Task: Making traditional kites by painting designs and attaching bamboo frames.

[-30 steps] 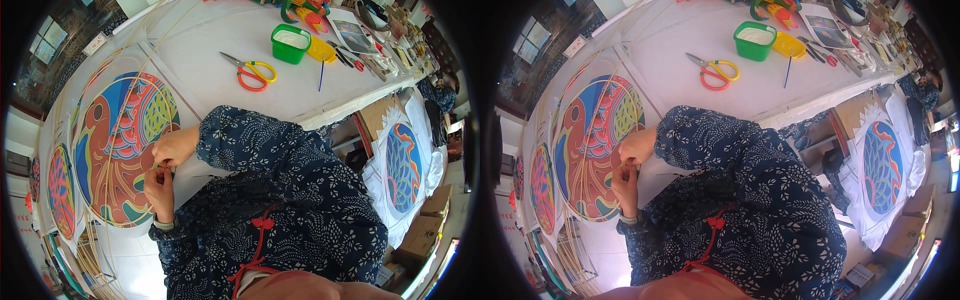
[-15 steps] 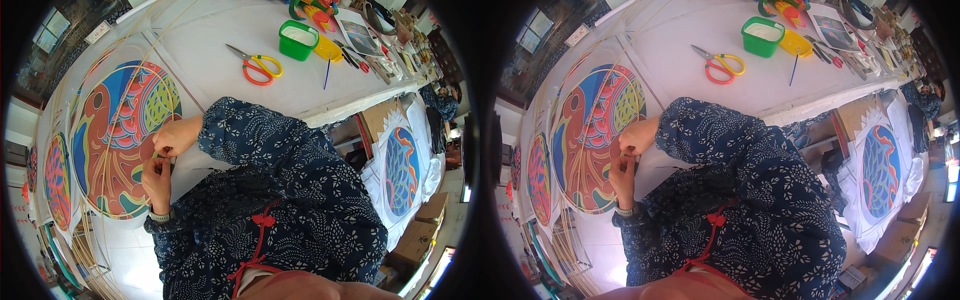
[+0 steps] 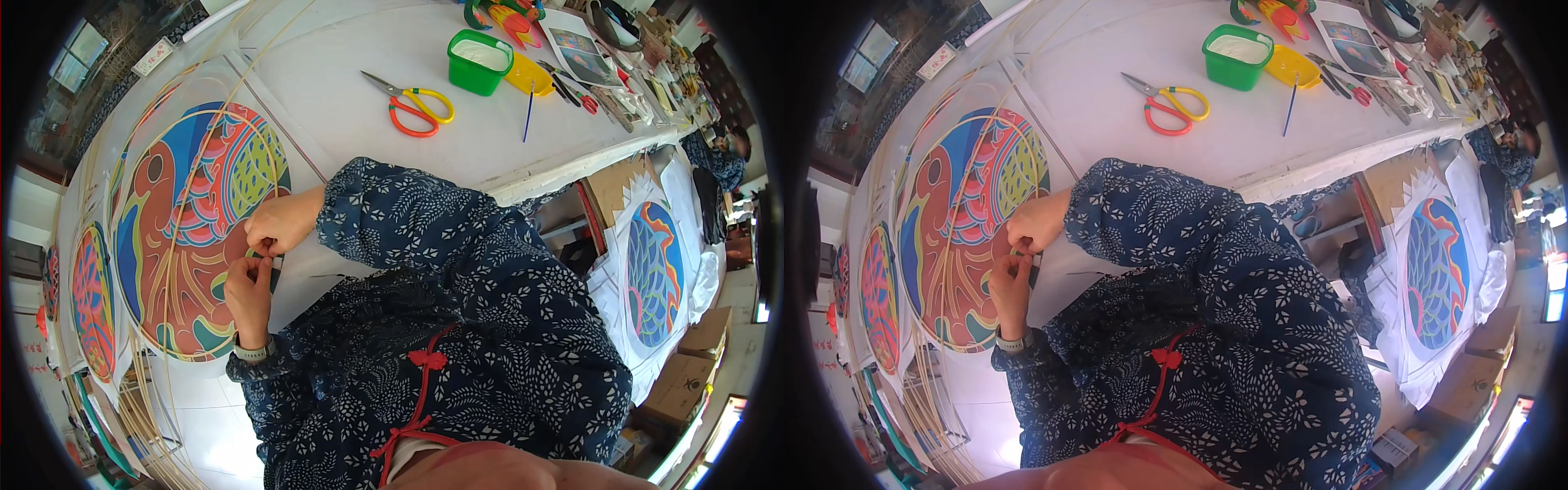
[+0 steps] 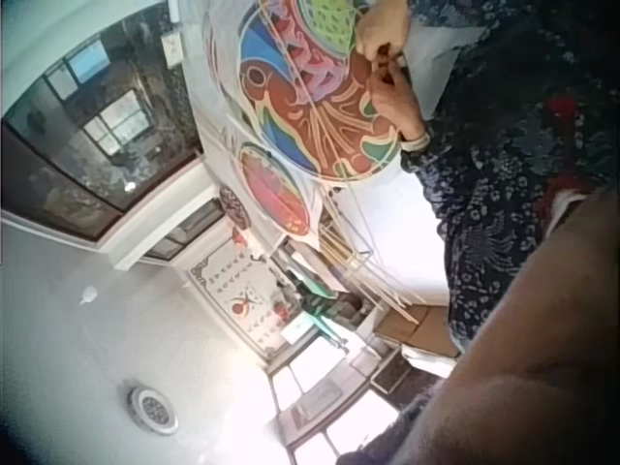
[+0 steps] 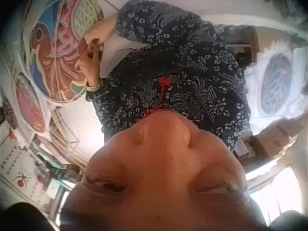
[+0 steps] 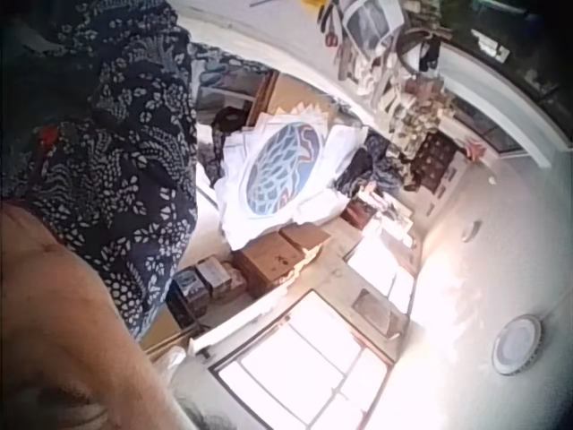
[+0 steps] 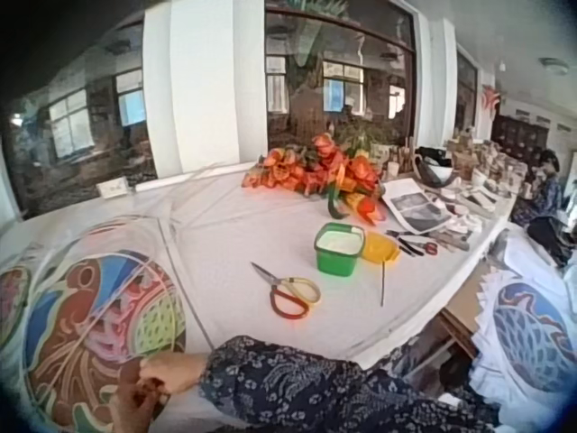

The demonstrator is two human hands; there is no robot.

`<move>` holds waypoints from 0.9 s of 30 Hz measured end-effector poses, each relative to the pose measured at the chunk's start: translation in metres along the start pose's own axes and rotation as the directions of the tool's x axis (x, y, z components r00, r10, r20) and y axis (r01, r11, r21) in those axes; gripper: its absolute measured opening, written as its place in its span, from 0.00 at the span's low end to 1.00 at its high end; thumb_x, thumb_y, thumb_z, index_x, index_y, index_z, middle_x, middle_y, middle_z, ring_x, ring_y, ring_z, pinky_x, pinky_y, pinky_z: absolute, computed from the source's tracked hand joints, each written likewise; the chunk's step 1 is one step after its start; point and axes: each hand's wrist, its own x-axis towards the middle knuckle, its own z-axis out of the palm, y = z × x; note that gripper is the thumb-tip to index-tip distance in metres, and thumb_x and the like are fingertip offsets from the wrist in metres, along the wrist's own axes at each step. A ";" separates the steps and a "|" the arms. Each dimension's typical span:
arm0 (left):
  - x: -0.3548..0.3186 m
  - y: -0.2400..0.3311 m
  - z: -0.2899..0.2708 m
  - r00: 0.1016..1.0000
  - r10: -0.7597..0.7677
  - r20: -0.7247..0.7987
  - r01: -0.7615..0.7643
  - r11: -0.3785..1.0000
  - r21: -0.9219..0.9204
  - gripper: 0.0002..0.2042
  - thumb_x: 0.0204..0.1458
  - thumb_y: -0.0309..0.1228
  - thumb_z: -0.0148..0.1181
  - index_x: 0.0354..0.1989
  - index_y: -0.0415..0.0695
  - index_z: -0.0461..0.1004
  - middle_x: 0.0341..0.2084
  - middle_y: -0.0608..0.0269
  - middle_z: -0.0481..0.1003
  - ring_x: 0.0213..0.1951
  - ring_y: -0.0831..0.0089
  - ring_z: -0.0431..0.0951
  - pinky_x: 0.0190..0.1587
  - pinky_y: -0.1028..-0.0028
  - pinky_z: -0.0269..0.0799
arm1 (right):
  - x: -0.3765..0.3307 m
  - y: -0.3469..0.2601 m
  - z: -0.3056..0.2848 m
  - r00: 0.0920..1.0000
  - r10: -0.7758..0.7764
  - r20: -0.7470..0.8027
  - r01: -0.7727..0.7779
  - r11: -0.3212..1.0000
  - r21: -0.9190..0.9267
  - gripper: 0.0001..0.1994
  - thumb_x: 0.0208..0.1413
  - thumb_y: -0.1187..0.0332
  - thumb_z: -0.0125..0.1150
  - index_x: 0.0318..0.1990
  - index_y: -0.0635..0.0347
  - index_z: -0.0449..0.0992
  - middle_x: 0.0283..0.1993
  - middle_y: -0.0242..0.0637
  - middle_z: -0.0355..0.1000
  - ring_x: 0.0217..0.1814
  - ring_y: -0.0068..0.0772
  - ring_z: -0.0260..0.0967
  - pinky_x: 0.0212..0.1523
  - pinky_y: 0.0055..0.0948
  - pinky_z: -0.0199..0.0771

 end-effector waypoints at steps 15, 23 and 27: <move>0.006 -0.010 -0.005 0.992 -0.042 0.120 0.051 0.996 -0.073 0.09 0.51 0.29 0.65 0.29 0.36 0.74 0.21 0.61 0.74 0.24 0.74 0.73 0.29 0.75 0.67 | 0.001 0.003 0.005 0.999 0.026 0.021 -0.025 0.998 -0.049 0.05 0.46 0.69 0.60 0.30 0.58 0.79 0.30 0.39 0.73 0.37 0.42 0.72 0.36 0.40 0.70; 0.006 -0.017 -0.006 0.992 -0.042 0.118 0.051 0.996 -0.079 0.08 0.51 0.29 0.64 0.29 0.36 0.74 0.21 0.61 0.74 0.24 0.74 0.73 0.29 0.75 0.67 | 0.004 0.004 0.007 1.000 0.015 0.020 -0.014 0.999 -0.044 0.02 0.48 0.72 0.60 0.26 0.58 0.76 0.30 0.38 0.71 0.36 0.41 0.71 0.35 0.39 0.68; 0.011 -0.027 0.000 0.993 0.045 0.113 -0.033 0.994 -0.105 0.09 0.52 0.29 0.64 0.29 0.36 0.74 0.20 0.60 0.74 0.24 0.73 0.73 0.29 0.75 0.67 | 0.004 0.019 0.012 0.998 -0.063 0.009 0.063 0.993 -0.096 0.02 0.47 0.71 0.59 0.26 0.57 0.76 0.30 0.40 0.70 0.35 0.43 0.70 0.34 0.39 0.68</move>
